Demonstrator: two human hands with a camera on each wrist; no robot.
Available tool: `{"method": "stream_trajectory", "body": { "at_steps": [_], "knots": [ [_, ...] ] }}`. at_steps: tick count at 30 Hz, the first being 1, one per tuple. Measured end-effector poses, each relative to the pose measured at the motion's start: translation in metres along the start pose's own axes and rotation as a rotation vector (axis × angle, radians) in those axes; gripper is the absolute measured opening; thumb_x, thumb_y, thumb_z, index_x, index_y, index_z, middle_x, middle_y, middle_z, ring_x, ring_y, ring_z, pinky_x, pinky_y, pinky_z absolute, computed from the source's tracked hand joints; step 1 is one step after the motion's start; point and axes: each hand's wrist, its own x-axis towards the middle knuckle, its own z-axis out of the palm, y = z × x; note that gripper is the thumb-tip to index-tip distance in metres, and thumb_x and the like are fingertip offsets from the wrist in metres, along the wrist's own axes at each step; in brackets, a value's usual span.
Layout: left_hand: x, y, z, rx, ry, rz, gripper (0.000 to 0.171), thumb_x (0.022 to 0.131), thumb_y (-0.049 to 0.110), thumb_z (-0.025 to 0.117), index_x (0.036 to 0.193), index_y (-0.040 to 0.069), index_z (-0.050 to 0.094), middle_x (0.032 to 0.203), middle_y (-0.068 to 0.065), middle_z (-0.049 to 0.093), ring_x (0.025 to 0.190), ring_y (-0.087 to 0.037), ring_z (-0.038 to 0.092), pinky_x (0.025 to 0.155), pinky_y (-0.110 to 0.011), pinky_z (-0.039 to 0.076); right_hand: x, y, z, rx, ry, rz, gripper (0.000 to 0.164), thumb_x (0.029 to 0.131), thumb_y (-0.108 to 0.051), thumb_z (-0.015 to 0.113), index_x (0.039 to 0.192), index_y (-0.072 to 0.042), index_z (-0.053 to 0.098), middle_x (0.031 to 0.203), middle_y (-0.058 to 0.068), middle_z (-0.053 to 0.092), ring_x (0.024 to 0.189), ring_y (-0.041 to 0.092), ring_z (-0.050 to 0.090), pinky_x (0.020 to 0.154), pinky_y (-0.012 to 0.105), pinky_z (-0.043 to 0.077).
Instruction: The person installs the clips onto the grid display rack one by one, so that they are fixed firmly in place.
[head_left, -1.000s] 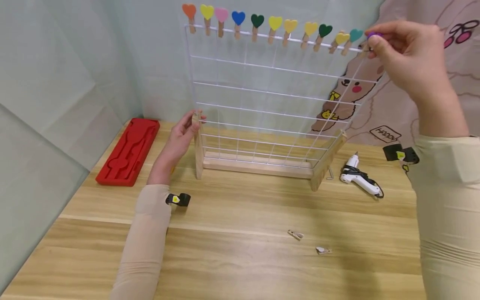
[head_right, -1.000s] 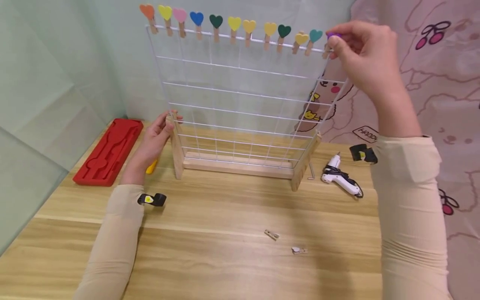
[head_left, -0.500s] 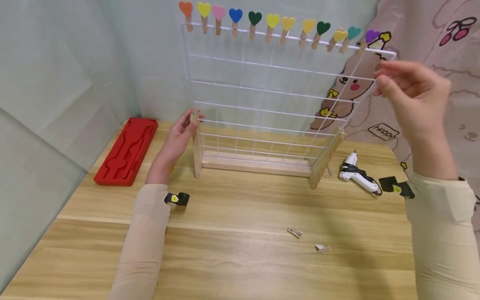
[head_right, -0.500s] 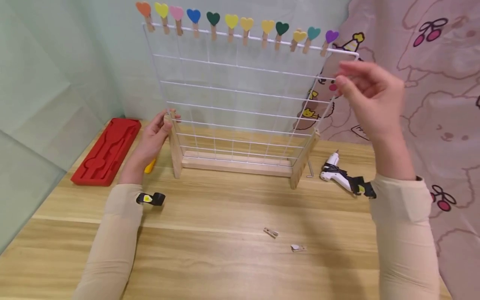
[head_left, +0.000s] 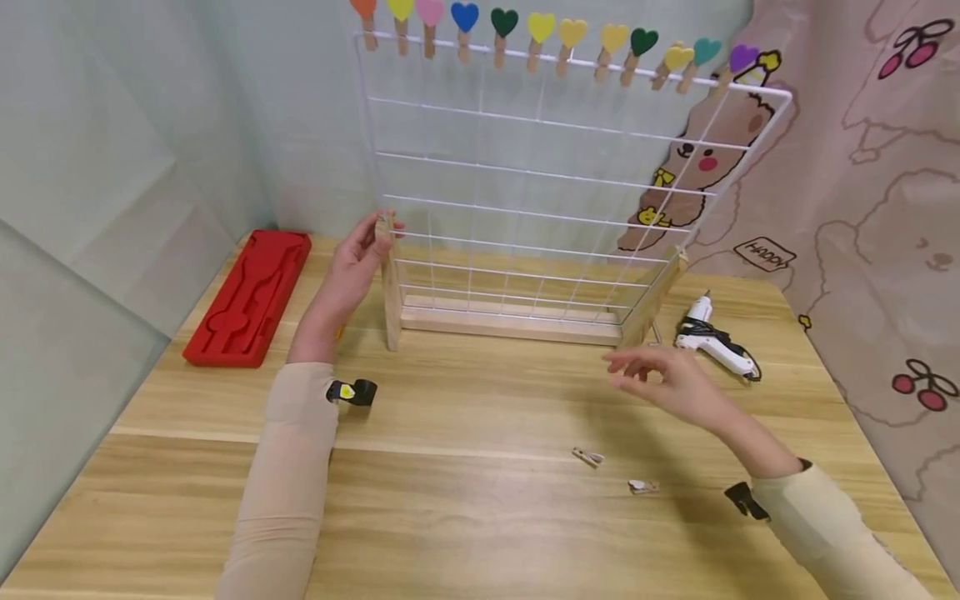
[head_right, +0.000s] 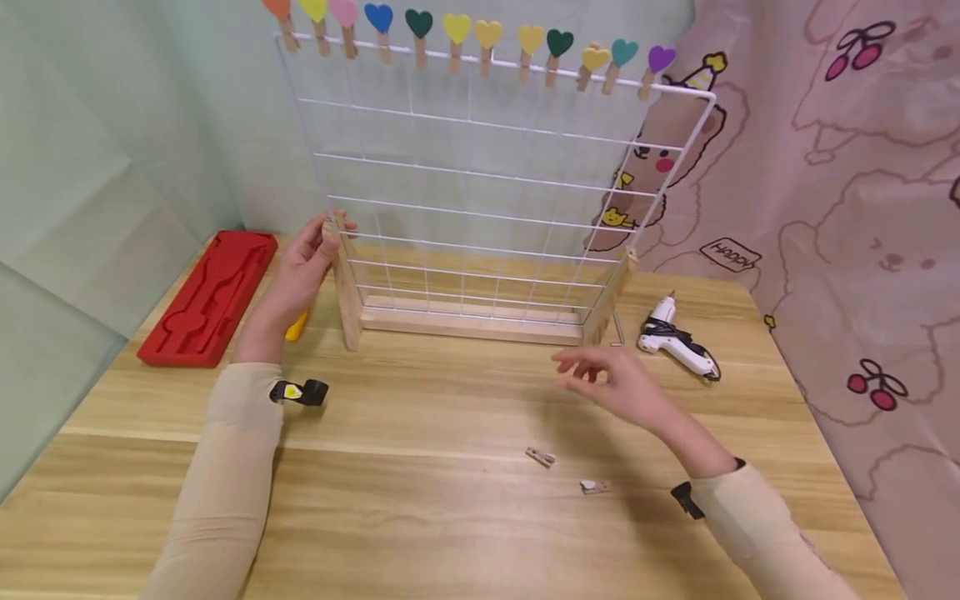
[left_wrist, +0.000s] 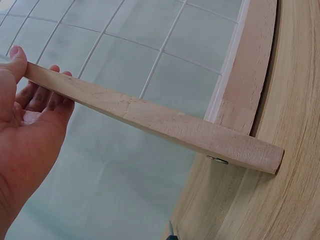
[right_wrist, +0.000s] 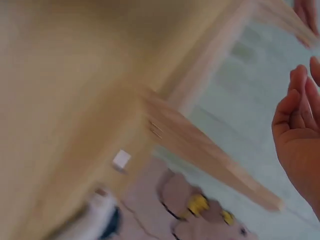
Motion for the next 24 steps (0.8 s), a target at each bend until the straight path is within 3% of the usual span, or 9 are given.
{"method": "stream_trajectory", "body": {
  "at_steps": [4, 10, 16, 24],
  "knots": [
    [0.0, 0.0, 0.0, -0.013, -0.002, 0.008, 0.047, 0.09, 0.022, 0.043, 0.133, 0.007, 0.031, 0.126, -0.012, 0.043, 0.117, -0.016, 0.038, 0.092, -0.018, 0.033, -0.026, 0.017, 0.03, -0.037, -0.089, -0.003, 0.021, 0.074, -0.015, 0.068, 0.094, -0.01, 0.065, 0.075, -0.011, 0.06, 0.065, 0.0, 0.053, 0.055, 0.019, 0.045],
    [0.0, 0.0, 0.0, -0.03, 0.001, 0.012, 0.046, 0.09, 0.021, 0.044, 0.133, 0.008, 0.032, 0.126, -0.014, 0.042, 0.118, -0.018, 0.038, 0.089, -0.014, 0.034, -0.053, 0.012, 0.054, -0.054, -0.164, 0.062, 0.013, 0.078, -0.021, 0.064, 0.089, -0.014, 0.064, 0.072, -0.015, 0.058, 0.06, -0.002, 0.049, 0.051, 0.017, 0.043],
    [-0.001, 0.001, -0.001, -0.013, -0.007, 0.011, 0.045, 0.091, 0.023, 0.043, 0.133, 0.013, 0.033, 0.128, -0.015, 0.041, 0.119, -0.021, 0.037, 0.093, -0.017, 0.033, -0.059, 0.003, 0.066, -0.061, -0.21, 0.204, 0.008, 0.08, -0.024, 0.062, 0.084, -0.018, 0.063, 0.071, -0.014, 0.057, 0.059, -0.003, 0.049, 0.05, 0.016, 0.042],
    [-0.001, 0.002, -0.001, 0.004, -0.011, 0.007, 0.047, 0.091, 0.022, 0.042, 0.134, 0.008, 0.029, 0.127, -0.015, 0.041, 0.12, -0.024, 0.035, 0.096, -0.022, 0.032, -0.062, 0.0, 0.074, -0.116, -0.191, 0.192, 0.01, 0.075, -0.016, 0.067, 0.085, -0.012, 0.064, 0.07, -0.013, 0.055, 0.062, -0.004, 0.049, 0.054, 0.015, 0.044]
  ]
}}
